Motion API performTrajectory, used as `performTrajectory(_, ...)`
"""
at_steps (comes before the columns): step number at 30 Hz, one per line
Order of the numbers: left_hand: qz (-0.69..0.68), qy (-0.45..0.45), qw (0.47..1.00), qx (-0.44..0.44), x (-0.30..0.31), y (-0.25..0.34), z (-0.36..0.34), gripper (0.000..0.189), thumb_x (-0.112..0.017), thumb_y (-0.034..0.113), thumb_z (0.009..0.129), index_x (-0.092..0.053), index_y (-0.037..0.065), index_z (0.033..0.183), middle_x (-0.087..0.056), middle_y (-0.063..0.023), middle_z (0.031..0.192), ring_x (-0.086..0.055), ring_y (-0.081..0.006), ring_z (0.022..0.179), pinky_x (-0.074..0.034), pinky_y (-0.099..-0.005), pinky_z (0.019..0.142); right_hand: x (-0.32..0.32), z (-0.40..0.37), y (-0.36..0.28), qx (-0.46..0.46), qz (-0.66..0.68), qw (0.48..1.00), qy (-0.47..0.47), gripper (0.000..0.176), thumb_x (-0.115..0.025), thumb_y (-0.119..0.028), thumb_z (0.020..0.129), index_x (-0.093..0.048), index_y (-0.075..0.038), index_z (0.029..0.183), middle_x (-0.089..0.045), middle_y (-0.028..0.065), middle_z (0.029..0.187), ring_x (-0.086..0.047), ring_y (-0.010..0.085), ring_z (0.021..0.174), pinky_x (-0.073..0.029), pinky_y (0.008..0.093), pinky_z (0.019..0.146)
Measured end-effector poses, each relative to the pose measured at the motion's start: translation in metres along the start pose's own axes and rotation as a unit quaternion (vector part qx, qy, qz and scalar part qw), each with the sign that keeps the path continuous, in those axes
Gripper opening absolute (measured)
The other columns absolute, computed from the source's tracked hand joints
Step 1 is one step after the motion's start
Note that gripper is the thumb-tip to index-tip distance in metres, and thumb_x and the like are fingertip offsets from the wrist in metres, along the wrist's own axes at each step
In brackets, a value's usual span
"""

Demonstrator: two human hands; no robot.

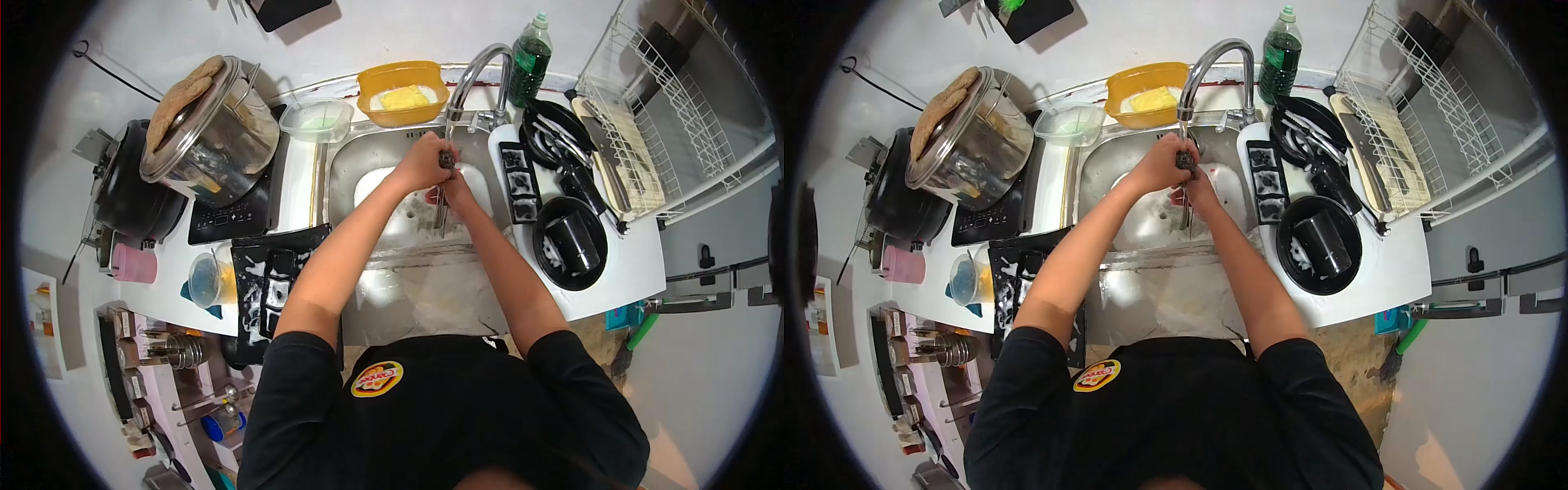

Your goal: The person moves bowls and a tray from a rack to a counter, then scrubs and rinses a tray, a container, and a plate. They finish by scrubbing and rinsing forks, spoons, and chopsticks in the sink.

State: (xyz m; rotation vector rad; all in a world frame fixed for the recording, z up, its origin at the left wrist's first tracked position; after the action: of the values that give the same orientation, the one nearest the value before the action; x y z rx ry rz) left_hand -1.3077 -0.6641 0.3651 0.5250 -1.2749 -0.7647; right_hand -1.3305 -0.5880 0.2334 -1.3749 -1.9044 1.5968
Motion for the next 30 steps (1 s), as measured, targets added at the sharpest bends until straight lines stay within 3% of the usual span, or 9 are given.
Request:
performTrajectory(1, 0.089, 0.025, 0.992, -0.088, -0.001, 0.006, 0.001, 0.021, -0.064, 0.005, 0.061, -0.058, 0.006, 0.081, -0.058, -0.0096, 0.077, -0.057, -0.0209, 0.076, -0.046, -0.0324, 0.068, 0.003, 0.000, 0.002, -0.010, -0.011, 1.000, 0.010, 0.012, -0.041, -0.014, 0.090, -0.046, -0.007, 0.098, -0.056, 0.0070, 0.076, -0.057, 0.0160, 0.052, -0.053, 0.0322, 0.051)
performTrajectory(10, 0.211, -0.116, 0.954, 0.179, 0.148, -0.041, -0.054, 0.027, -0.064, 0.002, 0.057, -0.060, 0.005, 0.084, -0.057, -0.0092, 0.068, -0.055, -0.0191, 0.065, -0.045, -0.0305, 0.063, -0.002, 0.006, -0.009, 0.009, -0.127, 0.992, -0.004, 0.022, -0.046, -0.024, 0.090, -0.049, -0.003, 0.083, -0.052, 0.0058, 0.059, -0.046, 0.0116, 0.040, -0.038, 0.0252, 0.038)
performTrajectory(14, 0.250, 0.062, 0.946, 0.195, 0.198, -0.040, -0.029, 0.033, -0.066, 0.005, 0.057, -0.062, 0.009, 0.090, -0.057, -0.0200, 0.092, -0.060, -0.0274, 0.080, -0.047, -0.0329, 0.068, -0.009, 0.003, -0.011, 0.005, -0.151, 0.987, 0.061, 0.024, -0.043, -0.021, 0.090, -0.050, -0.001, 0.079, -0.054, 0.0082, 0.058, -0.049, 0.0146, 0.038, -0.042, 0.0284, 0.038)
performTrajectory(16, 0.444, 0.169, 0.877, 0.066, 0.208, -0.033, -0.018, 0.035, -0.066, 0.007, 0.061, -0.062, 0.011, 0.095, -0.053, -0.0207, 0.104, -0.058, -0.0297, 0.084, -0.046, -0.0341, 0.071, -0.008, 0.005, -0.008, 0.015, -0.109, 0.993, 0.046, 0.019, -0.042, -0.018, 0.090, -0.048, -0.001, 0.084, -0.054, 0.0083, 0.059, -0.050, 0.0150, 0.040, -0.042, 0.0297, 0.038)
performTrajectory(19, 0.436, 0.194, 0.879, -0.002, 0.166, -0.006, 0.023, 0.027, -0.065, 0.013, 0.065, -0.063, 0.011, 0.092, -0.058, -0.0196, 0.093, -0.059, -0.0302, 0.081, -0.047, -0.0361, 0.072, 0.001, 0.003, -0.011, 0.012, -0.061, 0.997, 0.052, 0.014, -0.042, -0.015, 0.089, -0.047, -0.002, 0.090, -0.053, 0.0074, 0.061, -0.051, 0.0151, 0.044, -0.042, 0.0300, 0.038)
performTrajectory(22, 0.162, -0.046, 0.980, 0.109, 0.049, -0.031, 0.051, 0.018, -0.058, 0.008, 0.071, -0.065, 0.004, 0.087, -0.065, -0.0111, 0.079, -0.062, -0.0247, 0.076, -0.048, -0.0331, 0.070, 0.018, 0.004, 0.003, -0.035, 0.041, 0.997, 0.050, 0.011, -0.042, -0.012, 0.088, -0.046, -0.002, 0.090, -0.052, 0.0063, 0.062, -0.051, 0.0148, 0.043, -0.043, 0.0290, 0.039)
performTrajectory(24, 0.168, -0.303, 0.937, 0.041, -0.016, 0.001, 0.039, 0.021, -0.057, 0.007, 0.070, -0.066, 0.003, 0.088, -0.066, -0.0120, 0.077, -0.063, -0.0199, 0.073, -0.048, -0.0304, 0.068, 0.020, -0.002, 0.006, -0.043, 0.040, 0.998, 0.027, 0.010, -0.043, -0.012, 0.088, -0.045, -0.003, 0.092, -0.053, 0.0069, 0.066, -0.052, 0.0148, 0.045, -0.045, 0.0279, 0.041)
performTrajectory(27, 0.116, -0.384, 0.913, 0.075, -0.033, -0.004, 0.052, 0.020, -0.063, 0.012, 0.065, -0.068, 0.006, 0.083, -0.066, -0.0126, 0.078, -0.063, -0.0231, 0.071, -0.050, -0.0336, 0.066, 0.020, -0.010, 0.004, -0.038, 0.061, 0.997, 0.020, 0.010, -0.043, -0.011, 0.088, -0.044, -0.003, 0.095, -0.053, 0.0078, 0.072, -0.054, 0.0149, 0.050, -0.047, 0.0265, 0.045)
performTrajectory(30, 0.062, -0.290, 0.951, 0.090, -0.009, -0.020, 0.079, 0.025, -0.057, 0.007, 0.069, -0.066, 0.003, 0.091, -0.067, -0.0087, 0.079, -0.063, -0.0158, 0.074, -0.049, -0.0280, 0.069, 0.015, -0.020, -0.005, -0.013, 0.099, 0.994, 0.032, 0.011, -0.043, -0.011, 0.089, -0.043, -0.005, 0.098, -0.052, 0.0079, 0.077, -0.054, 0.0156, 0.055, -0.047, 0.0285, 0.049)
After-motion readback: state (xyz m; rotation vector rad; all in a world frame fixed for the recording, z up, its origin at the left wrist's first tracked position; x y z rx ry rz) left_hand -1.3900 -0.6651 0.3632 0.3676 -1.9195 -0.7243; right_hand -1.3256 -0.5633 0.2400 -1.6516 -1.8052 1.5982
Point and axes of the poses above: each hand's wrist, its own z-axis towards the middle knuckle, its own x-axis out of the back of the hand, y = z × x, the point moved 6 cm from there along z, towards the middle knuckle
